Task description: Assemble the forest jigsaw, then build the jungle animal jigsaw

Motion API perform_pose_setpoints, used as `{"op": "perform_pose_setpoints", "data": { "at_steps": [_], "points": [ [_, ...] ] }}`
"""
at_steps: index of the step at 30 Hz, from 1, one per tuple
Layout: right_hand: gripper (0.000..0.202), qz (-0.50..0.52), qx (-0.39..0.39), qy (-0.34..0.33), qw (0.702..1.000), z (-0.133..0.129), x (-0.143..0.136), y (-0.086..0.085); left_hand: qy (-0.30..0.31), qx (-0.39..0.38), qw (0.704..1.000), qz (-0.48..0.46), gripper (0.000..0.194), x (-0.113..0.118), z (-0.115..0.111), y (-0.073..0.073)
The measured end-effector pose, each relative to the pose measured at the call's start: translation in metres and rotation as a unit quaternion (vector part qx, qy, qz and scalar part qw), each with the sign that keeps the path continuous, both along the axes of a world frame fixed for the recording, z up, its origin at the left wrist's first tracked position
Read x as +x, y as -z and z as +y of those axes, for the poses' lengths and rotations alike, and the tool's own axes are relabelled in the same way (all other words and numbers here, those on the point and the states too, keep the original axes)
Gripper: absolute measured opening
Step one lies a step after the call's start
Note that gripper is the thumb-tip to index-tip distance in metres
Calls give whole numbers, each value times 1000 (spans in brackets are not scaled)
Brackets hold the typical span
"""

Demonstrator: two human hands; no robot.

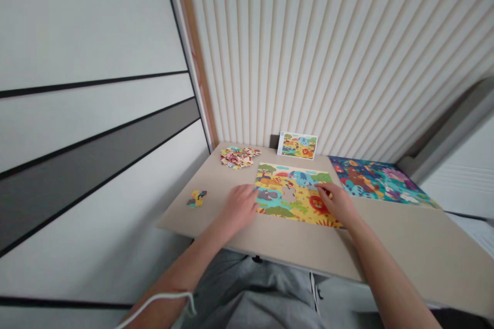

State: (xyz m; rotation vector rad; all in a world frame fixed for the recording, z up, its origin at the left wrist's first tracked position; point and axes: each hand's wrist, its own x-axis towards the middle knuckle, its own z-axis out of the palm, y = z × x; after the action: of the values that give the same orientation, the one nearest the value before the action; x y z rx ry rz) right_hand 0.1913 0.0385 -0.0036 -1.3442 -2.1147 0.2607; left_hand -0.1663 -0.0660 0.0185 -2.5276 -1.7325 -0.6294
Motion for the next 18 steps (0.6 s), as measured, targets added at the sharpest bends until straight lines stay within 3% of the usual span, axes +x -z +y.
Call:
{"op": "perform_pose_setpoints", "data": {
  "at_steps": [4,6,8,11,18],
  "points": [
    [34,-8,3,-8,1000,-1,-4,2,-202,-62,976,55,39,-101,-17,1],
    [35,-9,5,-9,1000,-2,-6,2,-253,-110,959,72,44,-139,-22,2],
    [35,-10,4,-6,1000,-3,-7,1,-256,-142,954,72,44,-161,-25,4],
    [35,-5,-1,0,1000,-4,-7,0,-226,-141,962,56,43,-172,-25,7],
    [33,1,-10,4,1000,-7,-9,-2,-211,-166,963,-12,40,-161,-8,15]
  ]
}}
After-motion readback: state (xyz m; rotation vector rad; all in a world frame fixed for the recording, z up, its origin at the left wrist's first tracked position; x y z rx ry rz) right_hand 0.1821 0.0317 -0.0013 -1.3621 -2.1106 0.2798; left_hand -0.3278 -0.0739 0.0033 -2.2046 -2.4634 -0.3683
